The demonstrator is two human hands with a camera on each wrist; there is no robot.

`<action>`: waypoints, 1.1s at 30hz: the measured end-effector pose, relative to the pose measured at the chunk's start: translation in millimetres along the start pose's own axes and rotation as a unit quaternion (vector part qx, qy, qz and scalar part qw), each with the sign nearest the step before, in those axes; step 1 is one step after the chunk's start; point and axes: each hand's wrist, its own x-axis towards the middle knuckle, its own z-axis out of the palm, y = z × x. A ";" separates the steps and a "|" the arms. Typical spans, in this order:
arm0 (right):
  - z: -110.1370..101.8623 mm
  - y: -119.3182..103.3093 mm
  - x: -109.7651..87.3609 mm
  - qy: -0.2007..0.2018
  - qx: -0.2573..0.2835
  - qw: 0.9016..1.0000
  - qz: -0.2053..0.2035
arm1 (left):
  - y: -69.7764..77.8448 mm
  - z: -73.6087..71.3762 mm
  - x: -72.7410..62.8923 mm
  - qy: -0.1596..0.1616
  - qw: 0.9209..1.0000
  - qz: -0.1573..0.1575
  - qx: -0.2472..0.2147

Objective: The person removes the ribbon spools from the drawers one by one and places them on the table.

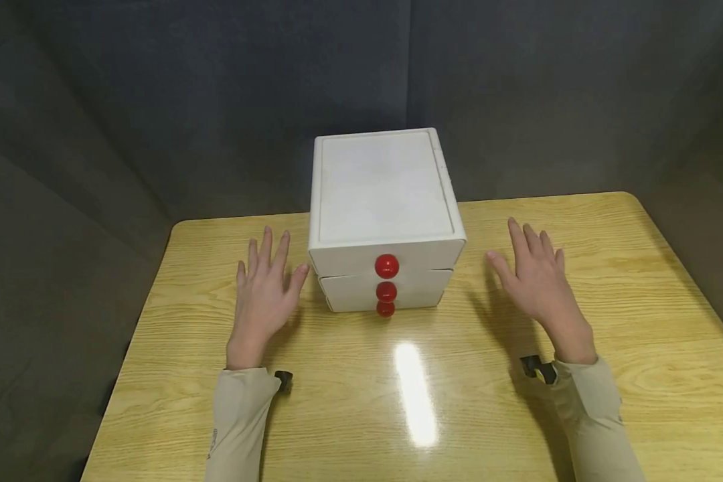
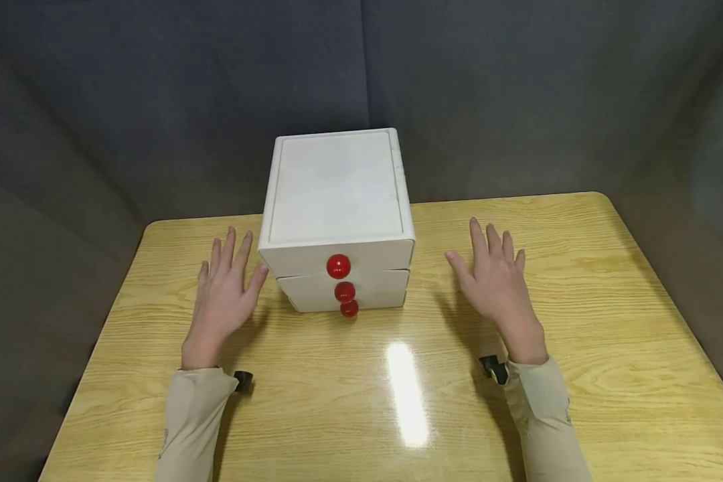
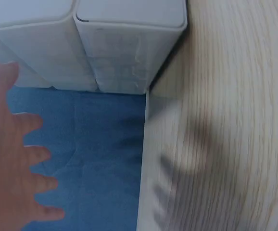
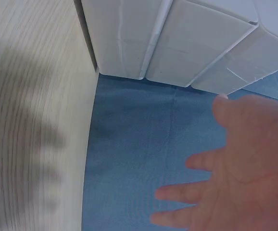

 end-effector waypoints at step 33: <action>-37.4 -72.3 -33.1 0.283 0.138 0.935 -0.163 | 86.5 -10.6 11.5 0.133 0.874 0.048 -0.464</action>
